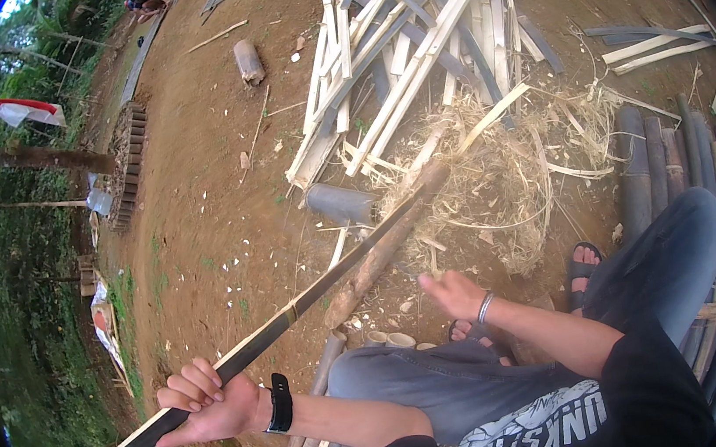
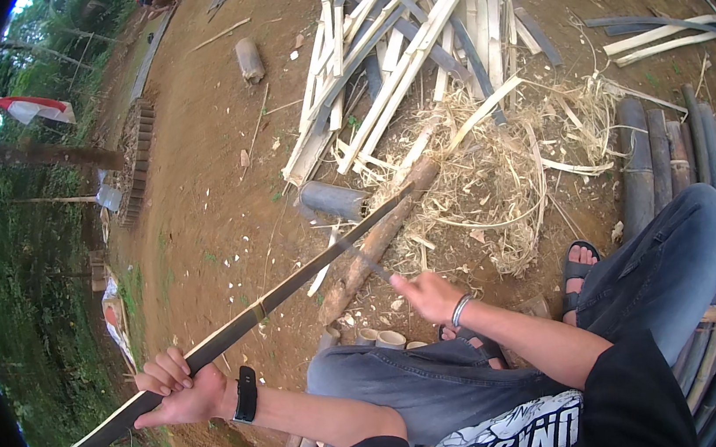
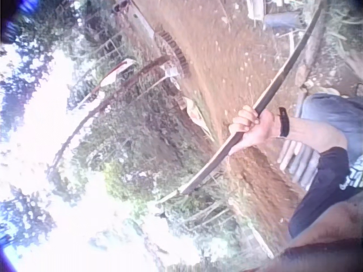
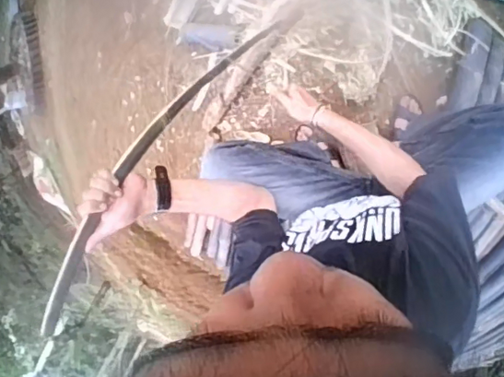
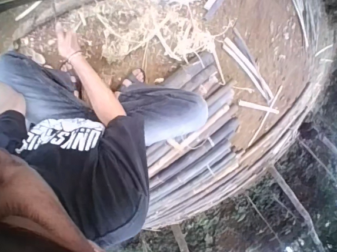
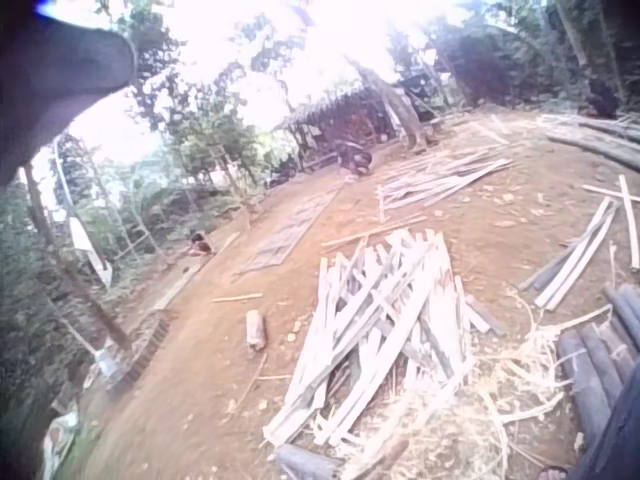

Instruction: The person shaves and trims a long strip of wood using a machete, moving the blade along the length of the wood to remove shavings while holding the wood against a log support.

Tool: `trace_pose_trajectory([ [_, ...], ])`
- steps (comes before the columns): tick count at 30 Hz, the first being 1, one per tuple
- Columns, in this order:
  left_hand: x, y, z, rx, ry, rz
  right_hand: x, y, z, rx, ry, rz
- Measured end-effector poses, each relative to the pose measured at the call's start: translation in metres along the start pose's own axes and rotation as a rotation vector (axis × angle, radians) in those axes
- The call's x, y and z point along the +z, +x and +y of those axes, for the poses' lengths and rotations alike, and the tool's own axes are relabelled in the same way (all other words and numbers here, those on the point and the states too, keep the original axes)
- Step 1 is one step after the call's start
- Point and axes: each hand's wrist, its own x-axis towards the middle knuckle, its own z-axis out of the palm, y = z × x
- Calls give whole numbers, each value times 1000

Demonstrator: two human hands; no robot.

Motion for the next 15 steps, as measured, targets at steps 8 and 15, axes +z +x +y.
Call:
trace_pose_trajectory([
  [8,-1,-5,2,-34,-48,-27,36,-32,-41,-304,112,-96],
  [15,1,-5,4,-13,-56,5,1,-4,-9,169,245,44],
])
